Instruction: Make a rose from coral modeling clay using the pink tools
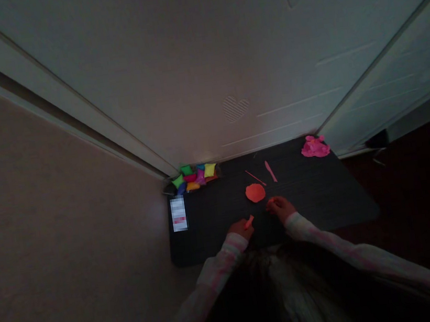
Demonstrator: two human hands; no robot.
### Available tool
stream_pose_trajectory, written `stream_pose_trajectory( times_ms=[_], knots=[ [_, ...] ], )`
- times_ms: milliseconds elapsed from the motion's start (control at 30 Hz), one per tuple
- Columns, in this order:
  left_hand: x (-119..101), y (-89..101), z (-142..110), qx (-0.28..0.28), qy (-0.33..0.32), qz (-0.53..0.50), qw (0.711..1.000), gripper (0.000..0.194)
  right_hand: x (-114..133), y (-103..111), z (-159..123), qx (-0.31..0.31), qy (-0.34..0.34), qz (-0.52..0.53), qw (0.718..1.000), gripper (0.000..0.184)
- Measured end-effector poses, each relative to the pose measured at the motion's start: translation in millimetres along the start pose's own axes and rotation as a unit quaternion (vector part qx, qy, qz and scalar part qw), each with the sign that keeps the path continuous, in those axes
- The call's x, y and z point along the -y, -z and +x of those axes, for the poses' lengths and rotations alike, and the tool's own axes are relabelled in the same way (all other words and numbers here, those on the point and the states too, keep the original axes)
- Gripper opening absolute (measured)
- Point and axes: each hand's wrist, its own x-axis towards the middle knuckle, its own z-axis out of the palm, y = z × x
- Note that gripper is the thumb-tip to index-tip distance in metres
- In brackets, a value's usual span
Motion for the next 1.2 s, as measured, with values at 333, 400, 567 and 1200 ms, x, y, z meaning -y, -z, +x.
stream_pose_trajectory(
  times_ms=[333, 400, 567, 1200],
  knots=[
    [3.9, -11.4, 8.5, -0.023, -0.049, -0.043, 0.998, 0.018, -11.9, -11.1, -19.4, 0.092, 0.003, 0.054, 0.994, 0.031],
    [0.8, -13.6, 10.9, -0.023, -0.062, -0.051, 0.997, 0.016, -13.0, -20.5, -23.2, 0.121, 0.008, 0.056, 0.991, 0.032],
    [-1.0, -19.0, 15.1, -0.022, -0.058, -0.075, 0.995, 0.019, -13.0, -29.6, -24.4, 0.176, 0.026, 0.05, 0.983, 0.023],
    [0.1, -34.2, 22.6, -0.052, -0.04, -0.262, 0.963, 0.017, 0.3, -15.6, -11.3, 0.027, -0.051, 0.151, 0.987, 0.025]
  ],
)
